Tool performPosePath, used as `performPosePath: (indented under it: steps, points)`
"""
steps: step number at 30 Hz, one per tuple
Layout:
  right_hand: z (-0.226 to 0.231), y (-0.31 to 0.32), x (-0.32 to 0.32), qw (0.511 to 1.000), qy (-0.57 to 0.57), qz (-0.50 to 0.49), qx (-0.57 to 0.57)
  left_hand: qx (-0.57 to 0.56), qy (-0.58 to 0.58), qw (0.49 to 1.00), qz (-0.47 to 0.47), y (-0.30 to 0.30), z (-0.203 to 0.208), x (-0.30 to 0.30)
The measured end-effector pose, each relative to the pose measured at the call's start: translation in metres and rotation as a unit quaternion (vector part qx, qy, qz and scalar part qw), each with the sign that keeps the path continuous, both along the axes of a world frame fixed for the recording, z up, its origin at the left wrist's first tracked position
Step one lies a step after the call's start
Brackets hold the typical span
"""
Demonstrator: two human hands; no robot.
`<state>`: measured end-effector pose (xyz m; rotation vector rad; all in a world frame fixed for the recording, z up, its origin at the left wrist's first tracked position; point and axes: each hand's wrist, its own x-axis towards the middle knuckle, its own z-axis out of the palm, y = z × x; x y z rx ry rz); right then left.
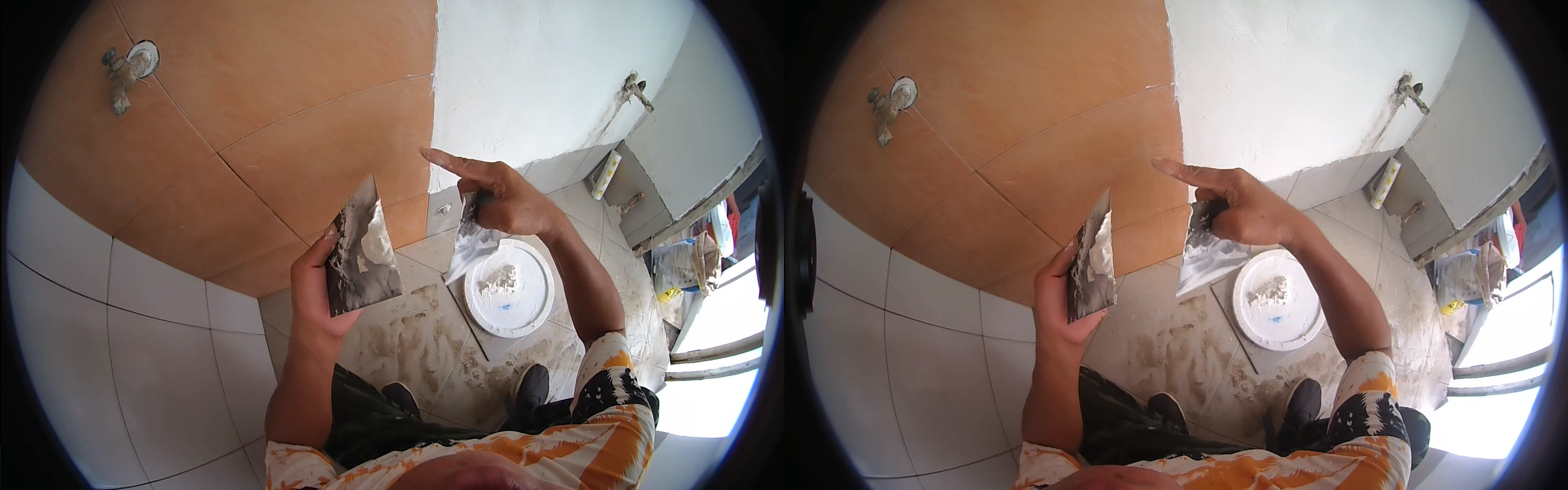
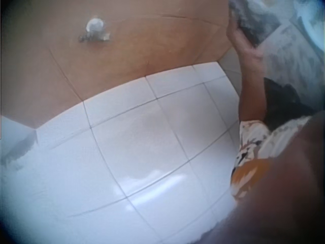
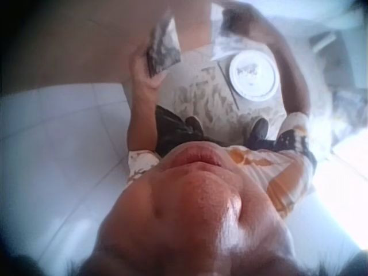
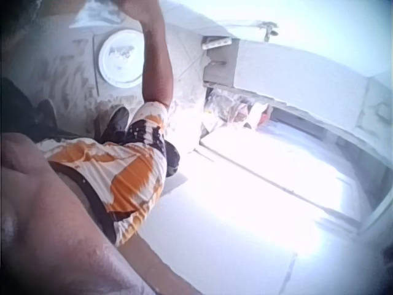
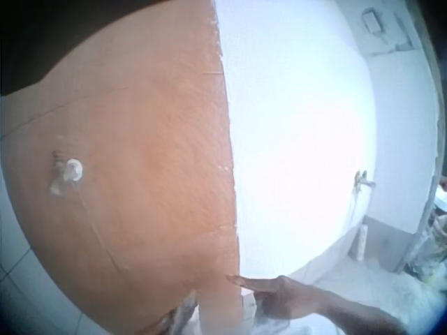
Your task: The person applies white plaster to a wall using a trowel and a smaller scraper. They repeatedly scoop plaster from a bucket lid and spread it onto the wall surface, smoothing it with the tools.
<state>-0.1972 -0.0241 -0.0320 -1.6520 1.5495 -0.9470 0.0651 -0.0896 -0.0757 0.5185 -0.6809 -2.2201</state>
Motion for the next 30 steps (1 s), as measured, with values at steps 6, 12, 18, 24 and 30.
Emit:
performPosePath:
  steps: [6, 12, 18, 24, 30]
  points:
    - [-0.041, 0.043, 0.031, 0.98, -0.089, 0.175, 0.001, 0.168, 0.145, 0.951, -0.217, -0.018, -0.024, -0.007]
    - [-0.129, 0.066, -0.007, 0.848, -0.498, -0.176, 0.031, 0.063, 0.207, 0.969, -0.116, -0.032, -0.006, 0.02]
    - [-0.185, 0.014, -0.006, 0.685, -0.644, -0.339, 0.026, 0.132, 0.155, 0.979, 0.016, -0.02, 0.0, 0.01]
    - [-0.19, -0.041, -0.044, 0.656, -0.578, -0.485, -0.002, 0.086, 0.069, 0.992, 0.066, -0.004, 0.013, -0.002]
    - [-0.158, -0.069, -0.101, 0.686, -0.539, -0.487, -0.043, 0.072, 0.064, 0.994, 0.043, -0.005, 0.008, -0.004]
